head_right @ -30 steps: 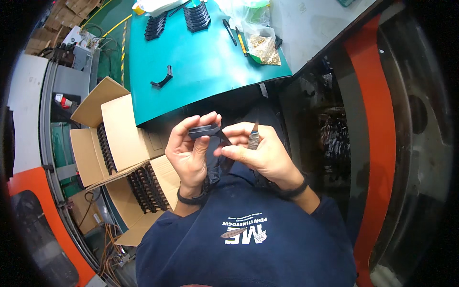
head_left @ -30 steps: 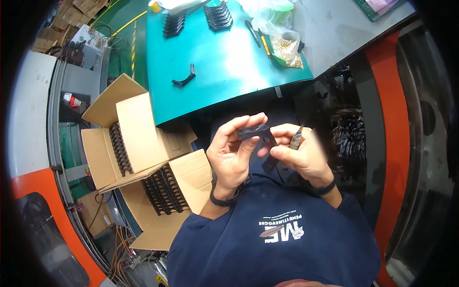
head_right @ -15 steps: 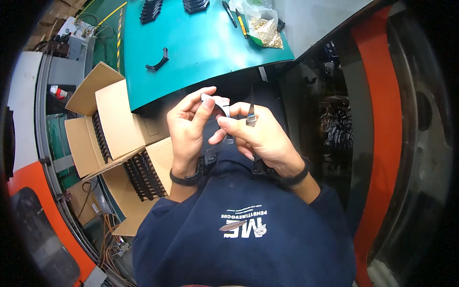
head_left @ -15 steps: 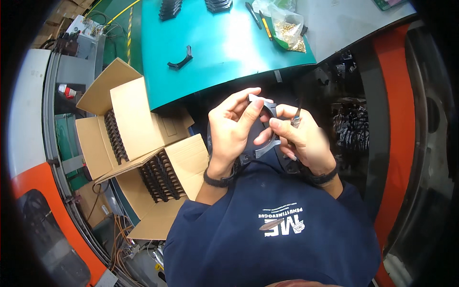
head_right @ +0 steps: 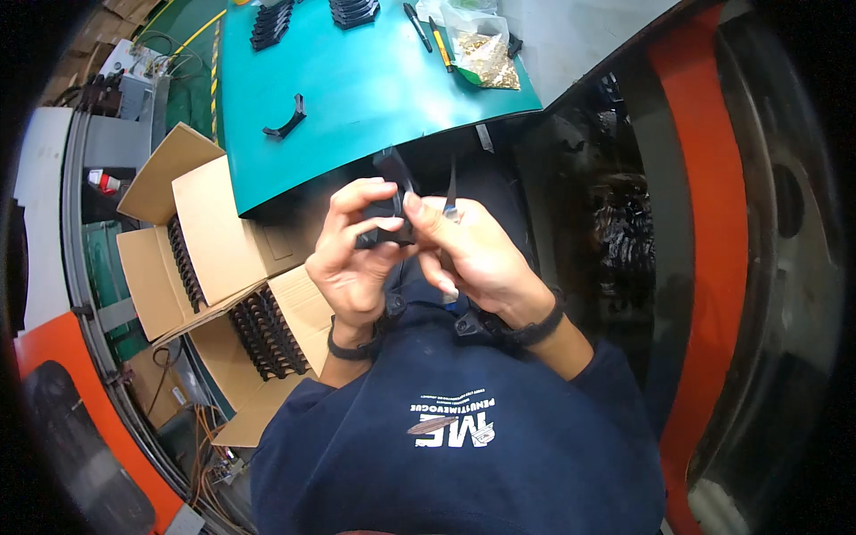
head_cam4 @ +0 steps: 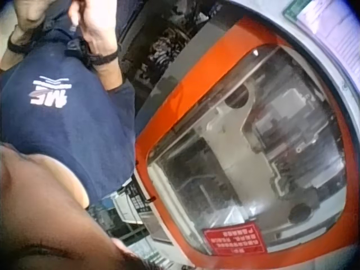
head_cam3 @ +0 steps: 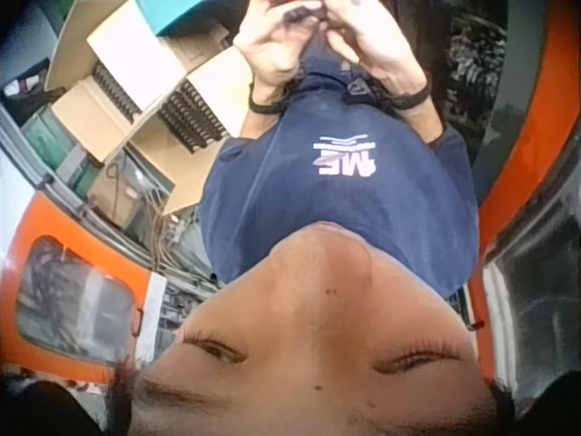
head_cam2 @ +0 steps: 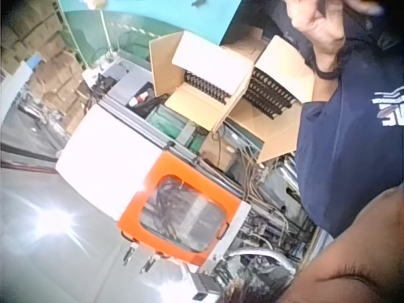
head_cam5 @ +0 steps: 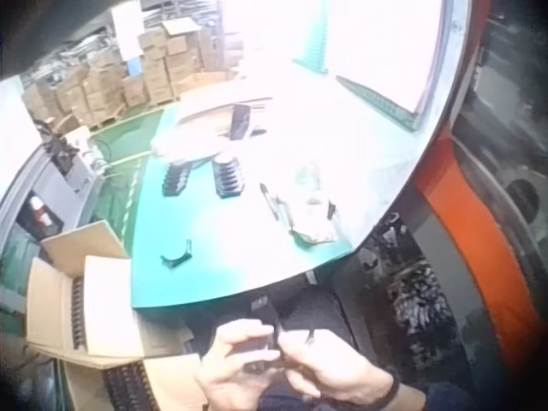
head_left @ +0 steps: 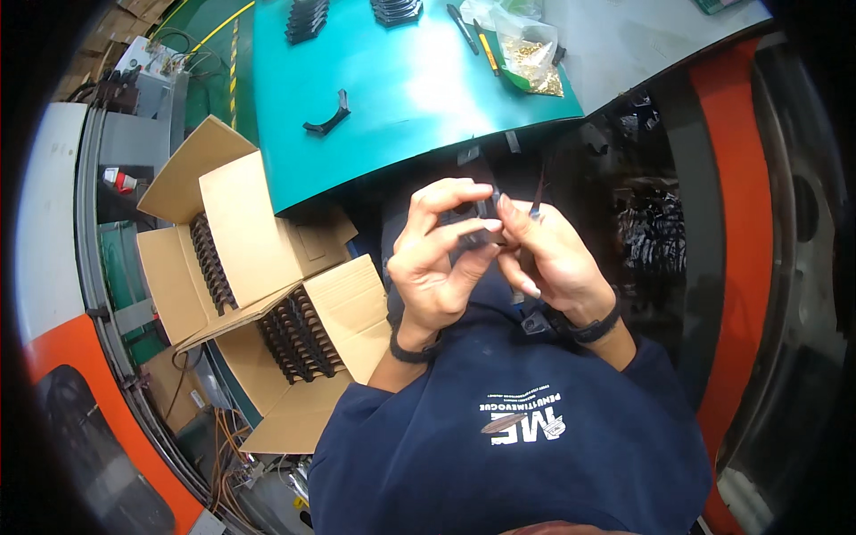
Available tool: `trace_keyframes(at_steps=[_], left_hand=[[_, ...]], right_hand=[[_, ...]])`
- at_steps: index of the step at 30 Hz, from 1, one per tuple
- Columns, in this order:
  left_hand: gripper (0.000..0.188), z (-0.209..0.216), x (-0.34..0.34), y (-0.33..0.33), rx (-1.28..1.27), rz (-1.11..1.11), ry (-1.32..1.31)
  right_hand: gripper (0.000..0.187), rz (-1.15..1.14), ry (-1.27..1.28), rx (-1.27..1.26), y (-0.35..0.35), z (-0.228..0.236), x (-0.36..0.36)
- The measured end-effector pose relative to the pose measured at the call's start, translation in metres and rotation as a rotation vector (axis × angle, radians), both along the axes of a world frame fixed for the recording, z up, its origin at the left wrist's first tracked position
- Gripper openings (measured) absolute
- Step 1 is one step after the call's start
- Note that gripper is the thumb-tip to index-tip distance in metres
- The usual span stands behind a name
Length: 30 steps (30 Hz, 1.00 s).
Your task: Inspecting plastic components and operating an injection molding machine in a factory setting.
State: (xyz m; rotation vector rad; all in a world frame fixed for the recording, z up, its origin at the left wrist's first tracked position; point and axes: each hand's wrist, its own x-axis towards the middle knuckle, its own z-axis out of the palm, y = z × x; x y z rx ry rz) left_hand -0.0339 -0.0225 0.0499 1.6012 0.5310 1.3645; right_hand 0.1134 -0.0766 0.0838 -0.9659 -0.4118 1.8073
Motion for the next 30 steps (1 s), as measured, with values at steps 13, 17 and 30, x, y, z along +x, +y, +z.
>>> trace_keyframes(at_steps=[13,17,30], left_hand=[[0.019,0.059,0.001,-0.021,-0.486,0.132,-0.003],[0.02,0.048,-0.007,-0.022,-0.398,0.125,0.087],[0.017,0.061,-0.002,-0.026,-0.394,0.186,0.123]], right_hand=[[0.038,-0.198,-1.039,0.355,-0.009,0.036,0.009],[0.032,-0.274,-1.594,0.799,-0.002,0.046,0.008],[0.033,-0.305,-1.717,0.933,0.005,0.05,0.002]])
